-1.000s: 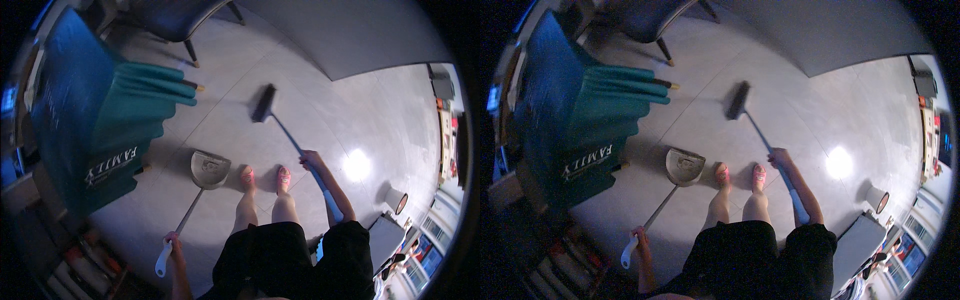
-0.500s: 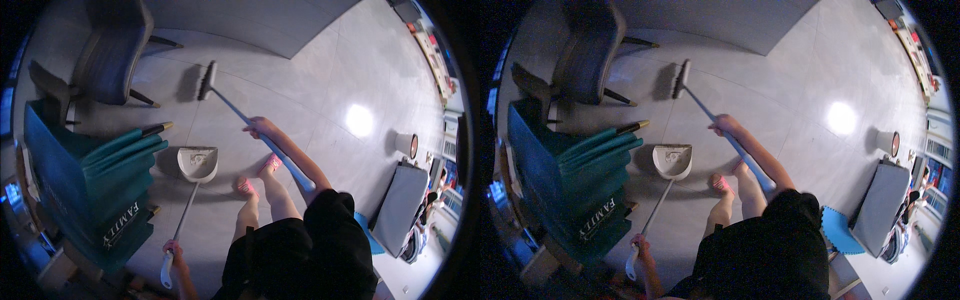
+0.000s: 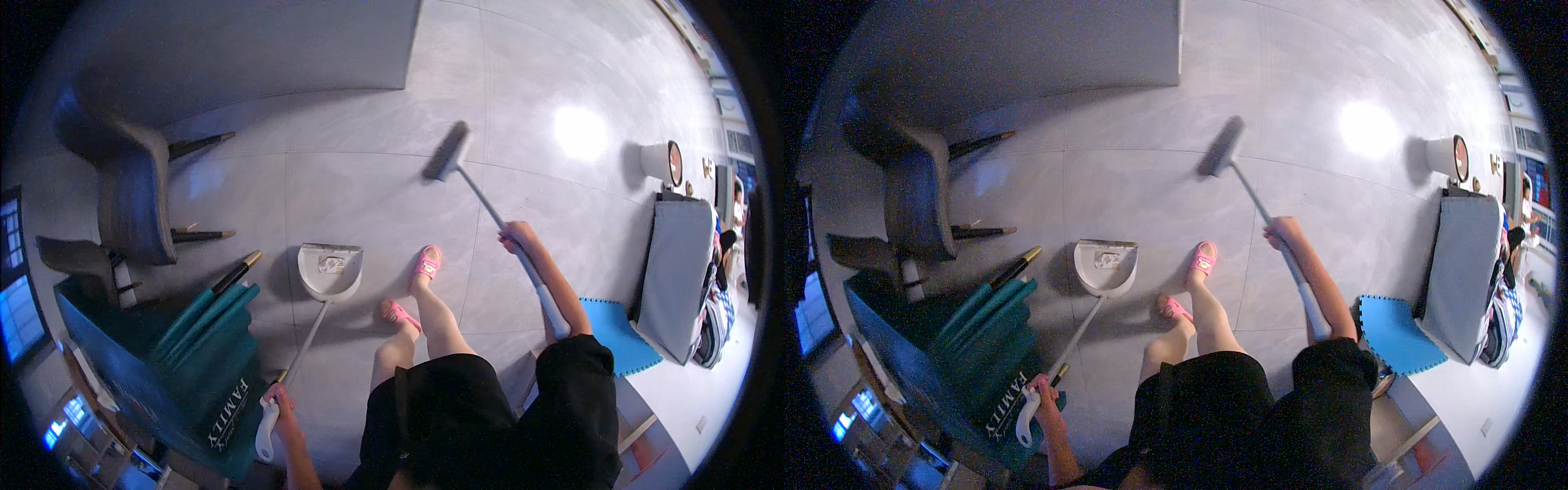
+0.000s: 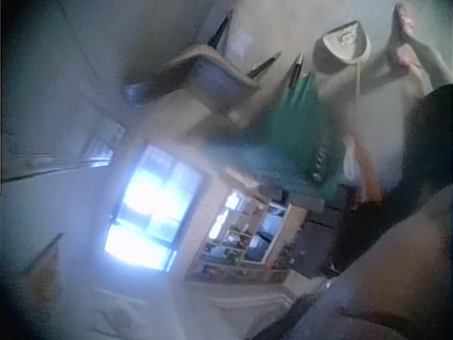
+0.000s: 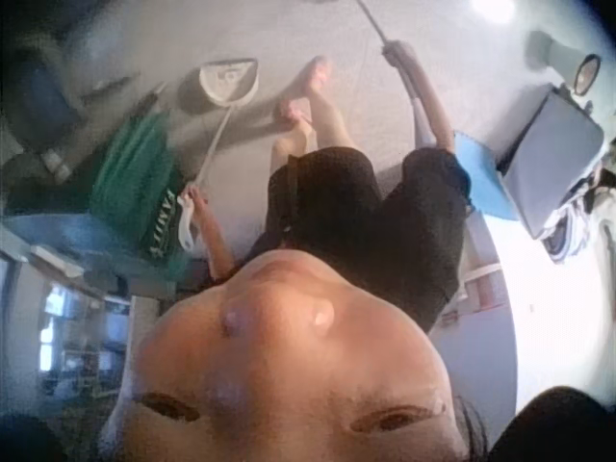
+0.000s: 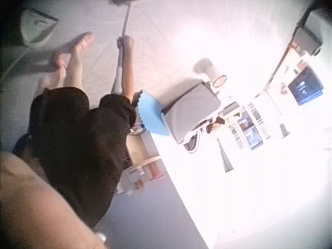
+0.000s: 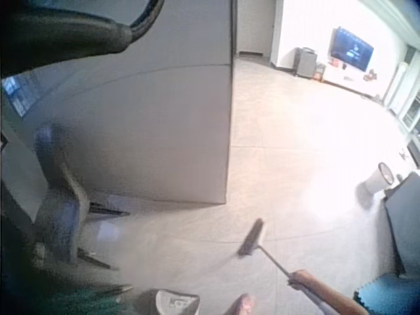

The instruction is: The person sweeps the tiled floor using a broom and dustpan, moving debris into the dustpan and then into a bucket. They navigate around furniture and a child lying on a sofa while cleaning different areas of the room.

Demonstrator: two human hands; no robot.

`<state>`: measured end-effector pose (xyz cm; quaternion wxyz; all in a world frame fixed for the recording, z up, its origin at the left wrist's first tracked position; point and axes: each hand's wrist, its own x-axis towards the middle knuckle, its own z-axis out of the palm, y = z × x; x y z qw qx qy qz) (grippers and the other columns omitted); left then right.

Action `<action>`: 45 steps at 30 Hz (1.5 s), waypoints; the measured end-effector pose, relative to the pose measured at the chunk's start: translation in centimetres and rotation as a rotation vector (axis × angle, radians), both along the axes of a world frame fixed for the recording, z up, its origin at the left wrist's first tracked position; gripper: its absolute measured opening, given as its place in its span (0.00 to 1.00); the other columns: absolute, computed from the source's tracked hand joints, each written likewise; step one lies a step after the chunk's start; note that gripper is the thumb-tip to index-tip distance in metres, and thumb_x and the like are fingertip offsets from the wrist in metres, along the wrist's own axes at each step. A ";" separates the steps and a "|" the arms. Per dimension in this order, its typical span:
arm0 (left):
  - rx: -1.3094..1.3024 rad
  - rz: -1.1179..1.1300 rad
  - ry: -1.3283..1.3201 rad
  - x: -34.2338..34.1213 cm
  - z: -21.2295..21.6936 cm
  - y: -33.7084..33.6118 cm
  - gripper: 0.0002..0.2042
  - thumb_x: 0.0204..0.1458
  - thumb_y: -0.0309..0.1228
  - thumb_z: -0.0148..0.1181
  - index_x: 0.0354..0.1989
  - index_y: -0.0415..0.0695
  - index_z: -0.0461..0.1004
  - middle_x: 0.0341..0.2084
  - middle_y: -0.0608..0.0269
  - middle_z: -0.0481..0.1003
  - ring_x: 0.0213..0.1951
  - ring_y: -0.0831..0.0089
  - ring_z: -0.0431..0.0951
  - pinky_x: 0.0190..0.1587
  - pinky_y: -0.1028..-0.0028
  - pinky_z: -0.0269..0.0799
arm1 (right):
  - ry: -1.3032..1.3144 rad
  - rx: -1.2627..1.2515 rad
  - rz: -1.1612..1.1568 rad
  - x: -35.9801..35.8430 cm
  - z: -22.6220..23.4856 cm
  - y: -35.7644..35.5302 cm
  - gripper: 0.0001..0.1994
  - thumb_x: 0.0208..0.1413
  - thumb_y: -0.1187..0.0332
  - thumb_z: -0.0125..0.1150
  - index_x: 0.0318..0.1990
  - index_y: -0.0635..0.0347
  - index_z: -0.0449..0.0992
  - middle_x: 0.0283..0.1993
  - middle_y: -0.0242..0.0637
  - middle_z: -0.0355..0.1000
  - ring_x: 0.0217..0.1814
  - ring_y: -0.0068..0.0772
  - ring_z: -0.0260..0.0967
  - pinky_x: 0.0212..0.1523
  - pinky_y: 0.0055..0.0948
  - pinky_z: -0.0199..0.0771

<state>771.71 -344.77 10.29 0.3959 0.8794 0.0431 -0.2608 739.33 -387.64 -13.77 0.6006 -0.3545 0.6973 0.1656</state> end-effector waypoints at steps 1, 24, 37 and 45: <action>-0.003 -0.018 0.008 0.1 -0.5 -0.9 0.07 0.49 0.32 0.49 0.29 0.42 0.64 0.19 0.69 0.61 0.18 0.84 0.55 0.22 0.81 0.54 | 0.050 0.015 -0.073 -2.8 0.5 -0.7 0.07 0.41 0.72 0.52 0.16 0.62 0.66 0.11 0.34 0.61 0.07 0.21 0.56 0.07 0.20 0.55; -0.087 -0.350 0.175 4.9 -6.9 -17.6 0.04 0.48 0.26 0.48 0.27 0.40 0.62 0.30 0.63 0.66 0.20 0.83 0.59 0.24 0.82 0.57 | -0.301 -0.123 -0.402 4.9 -3.2 1.0 0.29 0.35 0.79 0.55 0.51 0.63 0.59 0.18 0.39 0.67 0.12 0.22 0.60 0.11 0.22 0.60; -0.043 -0.235 0.161 7.0 -7.4 -18.6 0.11 0.46 0.23 0.49 0.39 0.42 0.60 0.37 0.61 0.64 0.24 0.80 0.63 0.28 0.81 0.62 | -0.342 -0.150 -0.618 7.8 -2.2 2.3 0.29 0.39 0.77 0.54 0.54 0.62 0.54 0.19 0.39 0.67 0.13 0.21 0.60 0.11 0.19 0.59; 0.299 -0.118 0.578 6.9 -9.0 -13.8 0.08 0.43 0.27 0.54 0.32 0.43 0.66 0.22 0.67 0.68 0.22 0.77 0.68 0.26 0.81 0.65 | -0.304 -0.204 -0.625 8.3 -3.7 -2.0 0.28 0.38 0.79 0.53 0.53 0.64 0.56 0.18 0.40 0.67 0.12 0.21 0.59 0.11 0.20 0.58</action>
